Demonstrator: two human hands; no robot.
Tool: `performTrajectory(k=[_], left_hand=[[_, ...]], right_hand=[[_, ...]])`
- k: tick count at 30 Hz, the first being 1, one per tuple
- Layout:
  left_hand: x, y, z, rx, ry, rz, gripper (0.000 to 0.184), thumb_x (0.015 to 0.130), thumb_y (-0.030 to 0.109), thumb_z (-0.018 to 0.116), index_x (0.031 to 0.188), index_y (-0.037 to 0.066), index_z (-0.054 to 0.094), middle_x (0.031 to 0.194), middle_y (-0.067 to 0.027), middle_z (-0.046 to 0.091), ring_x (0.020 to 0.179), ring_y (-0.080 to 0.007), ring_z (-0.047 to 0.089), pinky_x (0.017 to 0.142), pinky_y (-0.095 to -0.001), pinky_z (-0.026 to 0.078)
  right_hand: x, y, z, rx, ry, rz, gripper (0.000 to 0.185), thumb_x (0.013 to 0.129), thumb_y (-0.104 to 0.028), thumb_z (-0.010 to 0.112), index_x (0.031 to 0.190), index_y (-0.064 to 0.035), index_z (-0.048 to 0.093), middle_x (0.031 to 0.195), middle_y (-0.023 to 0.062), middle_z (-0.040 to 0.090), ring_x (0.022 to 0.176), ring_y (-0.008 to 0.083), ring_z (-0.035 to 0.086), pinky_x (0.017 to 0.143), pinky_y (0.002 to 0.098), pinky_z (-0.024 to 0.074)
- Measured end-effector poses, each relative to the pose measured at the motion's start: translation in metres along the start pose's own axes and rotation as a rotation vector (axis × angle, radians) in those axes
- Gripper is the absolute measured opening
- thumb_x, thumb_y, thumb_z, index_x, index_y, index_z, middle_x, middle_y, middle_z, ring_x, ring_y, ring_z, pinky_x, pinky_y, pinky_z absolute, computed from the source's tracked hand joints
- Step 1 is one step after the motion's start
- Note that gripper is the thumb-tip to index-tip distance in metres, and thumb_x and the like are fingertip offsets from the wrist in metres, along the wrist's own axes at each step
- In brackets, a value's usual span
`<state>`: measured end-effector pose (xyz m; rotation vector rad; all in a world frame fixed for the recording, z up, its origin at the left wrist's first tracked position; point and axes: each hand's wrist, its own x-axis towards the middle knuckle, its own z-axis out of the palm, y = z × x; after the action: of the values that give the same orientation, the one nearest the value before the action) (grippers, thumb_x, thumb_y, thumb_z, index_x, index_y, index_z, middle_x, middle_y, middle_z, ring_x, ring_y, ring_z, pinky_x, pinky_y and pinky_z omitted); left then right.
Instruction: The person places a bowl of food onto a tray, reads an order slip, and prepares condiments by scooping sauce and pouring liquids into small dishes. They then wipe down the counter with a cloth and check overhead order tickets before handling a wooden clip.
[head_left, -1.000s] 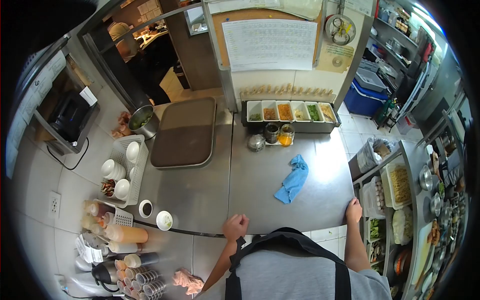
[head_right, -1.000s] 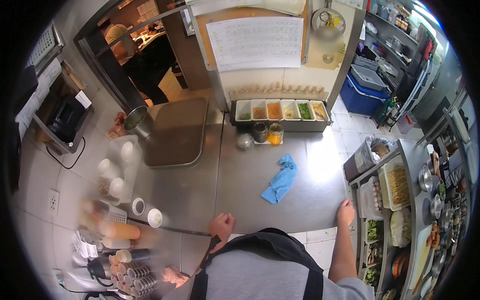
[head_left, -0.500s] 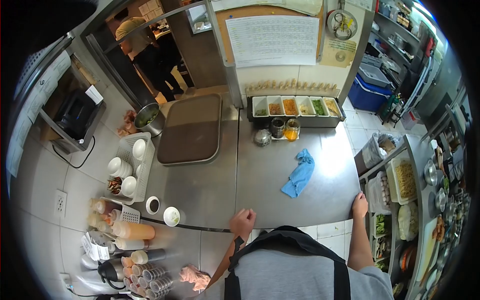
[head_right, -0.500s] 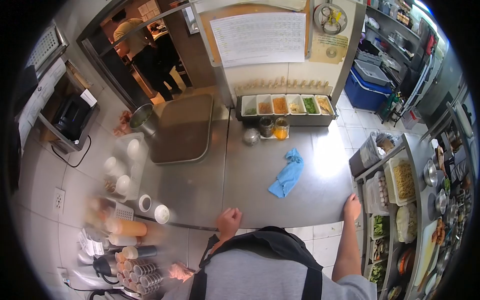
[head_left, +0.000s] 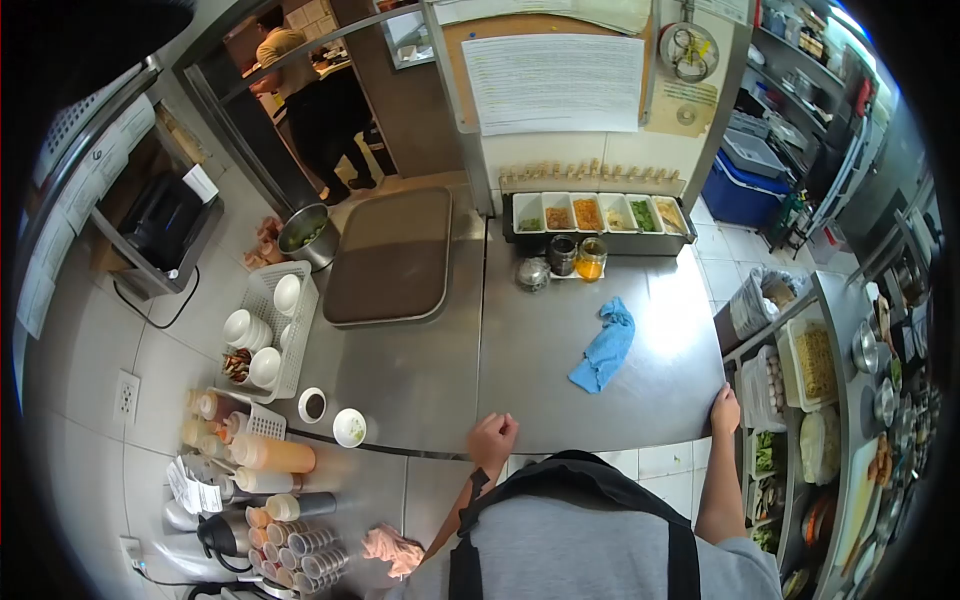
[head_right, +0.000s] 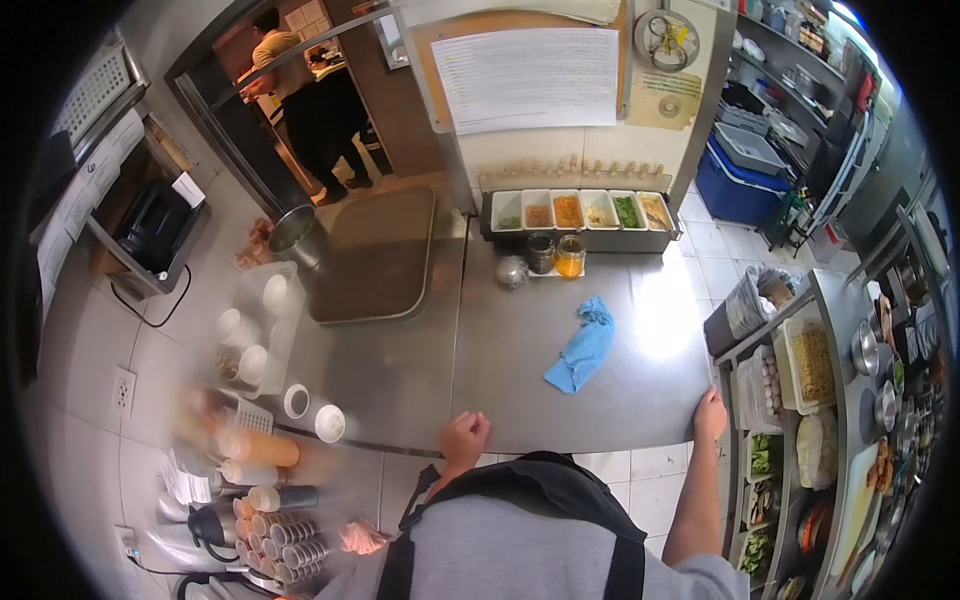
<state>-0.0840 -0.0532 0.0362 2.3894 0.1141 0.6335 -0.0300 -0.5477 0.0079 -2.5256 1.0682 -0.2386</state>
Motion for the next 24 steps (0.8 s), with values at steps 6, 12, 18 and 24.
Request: performTrajectory(k=[6, 12, 18, 24], left_hand=[[0.001, -0.002, -0.001, -0.013, -0.016, 0.013, 0.027, 0.080, 0.016, 0.064, 0.060, 0.005, 0.051, 0.061, -0.0102, 0.050, 0.055, -0.0327, 0.051, 0.047, -0.0426, 0.038], [0.002, -0.002, 0.001, -0.012, -0.028, 0.016, 0.028, 0.080, 0.016, 0.064, 0.059, 0.005, 0.050, 0.061, -0.0111, 0.049, 0.054, -0.0332, 0.050, 0.047, -0.0426, 0.038], [-0.001, -0.010, 0.008, 0.035, -0.055, -0.007, 0.029, 0.080, 0.017, 0.064, 0.058, 0.005, 0.050, 0.060, -0.0104, 0.048, 0.053, -0.0320, 0.049, 0.047, -0.0420, 0.038], [0.003, -0.001, 0.002, 0.041, -0.054, 0.000, 0.028, 0.078, 0.016, 0.065, 0.057, 0.006, 0.049, 0.059, -0.0096, 0.048, 0.052, -0.0308, 0.049, 0.047, -0.0411, 0.038]], right_hand=[[-0.002, -0.004, -0.004, -0.015, -0.016, 0.014, 0.056, 0.098, -0.050, 0.029, 0.112, -0.0084, 0.064, 0.105, 0.0233, 0.066, 0.100, 0.0436, 0.061, 0.085, 0.0513, 0.0470], [-0.008, -0.014, -0.009, -0.054, 0.008, 0.030, 0.054, 0.099, -0.046, 0.029, 0.112, -0.0069, 0.064, 0.100, 0.0240, 0.067, 0.096, 0.0421, 0.062, 0.084, 0.0515, 0.0477], [-0.009, -0.017, -0.010, -0.040, 0.027, 0.005, 0.051, 0.099, -0.044, 0.031, 0.106, -0.0053, 0.064, 0.096, 0.0252, 0.066, 0.091, 0.0442, 0.063, 0.080, 0.0531, 0.0479], [-0.012, -0.025, -0.014, -0.052, 0.036, 0.018, 0.048, 0.099, -0.041, 0.033, 0.105, -0.0050, 0.064, 0.097, 0.0250, 0.066, 0.091, 0.0445, 0.062, 0.080, 0.0531, 0.0480]])
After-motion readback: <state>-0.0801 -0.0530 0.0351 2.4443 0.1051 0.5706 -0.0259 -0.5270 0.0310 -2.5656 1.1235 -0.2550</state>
